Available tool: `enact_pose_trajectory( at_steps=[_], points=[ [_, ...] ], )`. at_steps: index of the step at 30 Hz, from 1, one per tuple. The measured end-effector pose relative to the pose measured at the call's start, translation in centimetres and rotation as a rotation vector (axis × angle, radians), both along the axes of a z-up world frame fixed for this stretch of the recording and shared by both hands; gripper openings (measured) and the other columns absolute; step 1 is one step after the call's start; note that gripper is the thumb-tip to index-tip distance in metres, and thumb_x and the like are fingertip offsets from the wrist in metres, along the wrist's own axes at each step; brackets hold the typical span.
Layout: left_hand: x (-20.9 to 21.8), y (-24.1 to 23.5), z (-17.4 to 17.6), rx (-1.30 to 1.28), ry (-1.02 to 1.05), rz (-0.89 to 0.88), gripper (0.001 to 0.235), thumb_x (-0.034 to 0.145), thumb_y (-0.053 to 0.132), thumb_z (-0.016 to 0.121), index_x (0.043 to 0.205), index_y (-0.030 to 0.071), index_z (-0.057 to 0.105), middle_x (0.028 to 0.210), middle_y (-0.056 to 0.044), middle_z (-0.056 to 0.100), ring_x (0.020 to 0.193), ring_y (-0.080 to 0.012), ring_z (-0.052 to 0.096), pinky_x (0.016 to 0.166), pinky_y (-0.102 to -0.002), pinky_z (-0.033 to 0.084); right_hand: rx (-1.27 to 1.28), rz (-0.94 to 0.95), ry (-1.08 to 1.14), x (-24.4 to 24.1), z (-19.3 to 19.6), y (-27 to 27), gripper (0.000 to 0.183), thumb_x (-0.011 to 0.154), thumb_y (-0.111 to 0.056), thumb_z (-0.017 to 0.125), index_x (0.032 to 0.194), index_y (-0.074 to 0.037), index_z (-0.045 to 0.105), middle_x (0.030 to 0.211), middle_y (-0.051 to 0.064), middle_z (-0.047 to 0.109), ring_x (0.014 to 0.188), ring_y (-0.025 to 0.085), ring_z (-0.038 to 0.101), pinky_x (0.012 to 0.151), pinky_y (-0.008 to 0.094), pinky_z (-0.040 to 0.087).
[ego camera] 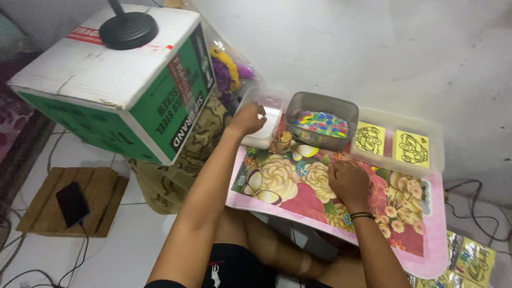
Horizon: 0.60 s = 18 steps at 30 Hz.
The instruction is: The person places small colorful plastic pieces onto yellow paper cards with printed designs, then puts the cards into clear plastic bags. The person arranges the packaged cards on the floor.
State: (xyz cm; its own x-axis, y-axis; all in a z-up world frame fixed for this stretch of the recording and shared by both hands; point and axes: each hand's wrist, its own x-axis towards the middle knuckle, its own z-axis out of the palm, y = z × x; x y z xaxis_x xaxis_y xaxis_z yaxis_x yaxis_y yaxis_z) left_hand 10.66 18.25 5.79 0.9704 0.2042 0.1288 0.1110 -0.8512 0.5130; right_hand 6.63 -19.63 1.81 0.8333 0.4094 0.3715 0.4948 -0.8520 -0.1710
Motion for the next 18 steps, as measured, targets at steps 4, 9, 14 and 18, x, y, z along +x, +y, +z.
enact_pose_trajectory(
  at_steps=[4,9,14,18],
  points=[
    [0.4,0.3,-2.4,0.130,0.260,0.046,0.031,0.085,0.031,0.071,0.112,0.017,0.077,0.119,-0.012,0.072,0.122,-0.0388,0.063,0.104,-0.054,0.050,-0.017,-0.042,-0.018,0.1,-0.6,0.3,0.037,0.094,-0.038,0.051,0.068,-0.015,0.066,0.068,0.008,0.066,0.082,0.030,0.071,0.078,0.042,0.056],
    [4.7,1.9,-8.9,0.205,0.427,-0.024,0.042,0.088,0.036,0.067,0.117,0.008,0.077,0.124,-0.021,0.068,0.129,-0.0478,0.053,0.100,-0.066,0.046,-0.057,-0.043,-0.163,0.7,-2.1,0.1,0.033,0.090,-0.037,0.056,0.064,-0.019,0.064,0.066,0.006,0.066,0.081,0.026,0.072,0.075,0.038,0.057],
    [4.0,2.0,-7.5,0.214,0.468,-0.048,0.049,0.090,0.040,0.064,0.121,0.004,0.073,0.132,-0.019,0.064,0.134,-0.0450,0.046,0.101,-0.065,0.047,-0.080,-0.064,-0.070,-0.2,-0.2,0.6,0.034,0.090,-0.036,0.052,0.066,-0.016,0.064,0.068,0.008,0.067,0.082,0.027,0.073,0.076,0.040,0.057],
    [3.0,1.6,-5.7,0.237,0.499,-0.058,0.066,0.091,0.048,0.062,0.131,-0.004,0.064,0.139,-0.020,0.056,0.139,-0.0444,0.039,0.104,-0.064,0.047,-0.064,-0.065,-0.014,0.1,0.2,0.5,0.035,0.092,-0.036,0.051,0.068,-0.015,0.065,0.069,0.012,0.067,0.081,0.032,0.072,0.074,0.044,0.057]
  ],
)
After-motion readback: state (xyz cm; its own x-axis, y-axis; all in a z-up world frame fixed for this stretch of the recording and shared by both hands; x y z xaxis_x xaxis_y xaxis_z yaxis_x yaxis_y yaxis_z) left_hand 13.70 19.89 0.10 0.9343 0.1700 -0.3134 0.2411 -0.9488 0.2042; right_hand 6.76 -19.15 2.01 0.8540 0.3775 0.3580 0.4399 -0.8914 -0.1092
